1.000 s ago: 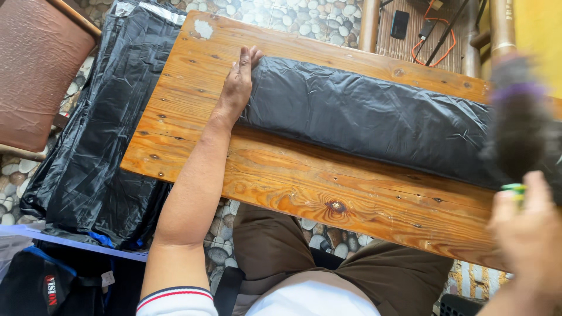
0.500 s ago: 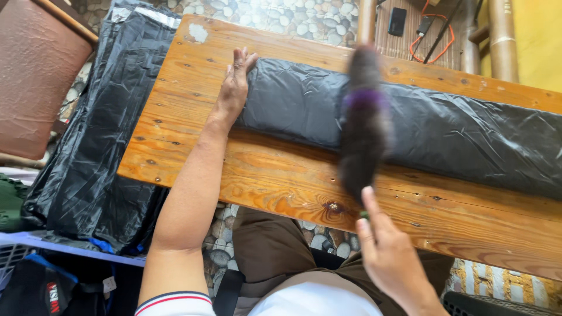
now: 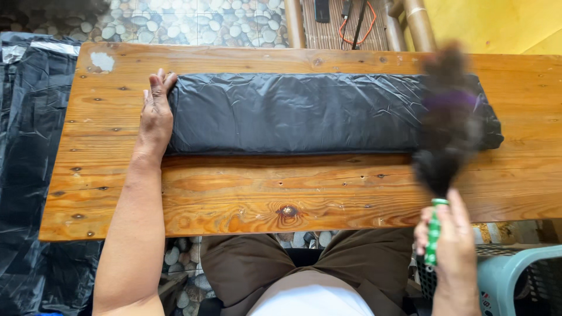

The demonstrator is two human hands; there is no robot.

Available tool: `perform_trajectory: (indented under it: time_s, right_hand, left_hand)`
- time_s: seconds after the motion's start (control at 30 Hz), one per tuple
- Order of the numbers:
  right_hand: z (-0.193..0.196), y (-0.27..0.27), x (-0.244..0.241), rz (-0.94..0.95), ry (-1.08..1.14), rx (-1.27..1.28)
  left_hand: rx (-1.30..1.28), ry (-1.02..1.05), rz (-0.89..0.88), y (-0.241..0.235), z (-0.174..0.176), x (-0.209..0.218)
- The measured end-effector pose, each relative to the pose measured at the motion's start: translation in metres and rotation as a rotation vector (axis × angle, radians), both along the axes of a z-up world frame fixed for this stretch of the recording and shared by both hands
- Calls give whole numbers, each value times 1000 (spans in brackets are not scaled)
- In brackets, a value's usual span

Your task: The person folds a large black plastic bag on a wooden table, using a feather duster to smooth the surface. They roll the bag into a compact cylinder, fold it into a smaller square, and place it into a black drawstring bag.

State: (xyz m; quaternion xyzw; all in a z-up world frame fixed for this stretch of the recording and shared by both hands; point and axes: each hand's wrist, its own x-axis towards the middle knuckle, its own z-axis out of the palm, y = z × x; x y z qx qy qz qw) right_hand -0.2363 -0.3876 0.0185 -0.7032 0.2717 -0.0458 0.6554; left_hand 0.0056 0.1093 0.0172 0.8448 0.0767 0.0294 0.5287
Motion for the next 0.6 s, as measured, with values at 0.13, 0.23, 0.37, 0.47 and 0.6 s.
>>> perform_trajectory:
  time_s: [0.13, 0.23, 0.37, 0.47, 0.6]
  right_hand:
    - [-6, -12, -11, -101, 7, -199]
    - [8, 42, -18, 158, 104, -185]
    - [41, 97, -16, 614, 317, -76]
    - [45, 105, -10, 916, 86, -362]
    - [49, 69, 6, 535, 295, -57]
  left_hand:
    - [12, 9, 8, -2, 3, -2]
    - [33, -5, 3, -5, 6, -4]
    - [34, -35, -3, -1, -6, 0]
    - [67, -59, -20, 3, -13, 3]
    - [83, -26, -11, -2, -5, 0]
